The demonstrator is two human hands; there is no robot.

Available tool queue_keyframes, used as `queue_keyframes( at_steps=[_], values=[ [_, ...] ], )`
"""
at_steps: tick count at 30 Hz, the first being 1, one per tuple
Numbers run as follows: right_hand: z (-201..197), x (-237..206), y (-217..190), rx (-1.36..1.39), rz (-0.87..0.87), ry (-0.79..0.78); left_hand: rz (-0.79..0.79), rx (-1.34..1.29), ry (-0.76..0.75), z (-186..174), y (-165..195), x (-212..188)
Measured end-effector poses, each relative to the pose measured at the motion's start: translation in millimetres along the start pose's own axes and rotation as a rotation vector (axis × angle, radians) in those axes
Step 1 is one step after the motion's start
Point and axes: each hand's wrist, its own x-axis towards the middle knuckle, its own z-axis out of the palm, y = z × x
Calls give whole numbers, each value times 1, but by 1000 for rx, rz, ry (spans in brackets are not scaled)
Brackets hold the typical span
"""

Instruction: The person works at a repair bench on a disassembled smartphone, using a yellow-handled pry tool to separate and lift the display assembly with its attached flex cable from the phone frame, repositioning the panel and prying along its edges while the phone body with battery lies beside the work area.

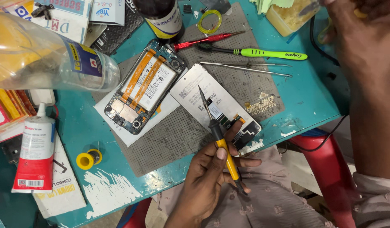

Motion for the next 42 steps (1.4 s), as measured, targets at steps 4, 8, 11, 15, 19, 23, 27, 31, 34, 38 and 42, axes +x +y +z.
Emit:
queue_keyframes(
  at_steps=[4,8,11,15,19,23,27,31,34,38,42],
  values=[
    [12,-18,-36,138,133,-28,69,62,-41,0,0,-2],
    [28,-49,-55,126,226,-344,50,47,-9,1,-1,0],
    [40,-63,-55,107,220,-448,52,56,-3,3,-1,0],
    [46,-70,-53,153,217,-463,52,71,6,4,1,1],
    [46,-70,-57,39,203,-513,55,78,9,6,2,1],
    [48,-67,-57,37,130,-505,47,94,16,6,3,0],
    [45,-69,-54,50,184,-531,48,92,5,4,2,-1],
    [27,-71,-51,-103,-269,-447,-2,62,24,2,-1,-2],
    [14,-76,-51,-141,-690,-498,-17,30,5,-1,-2,-3],
    [9,-84,-49,-271,-946,-601,-29,50,25,-2,-3,-3],
    [10,-86,-36,-301,-966,-601,-29,50,30,-2,-3,-3]
  ],
)
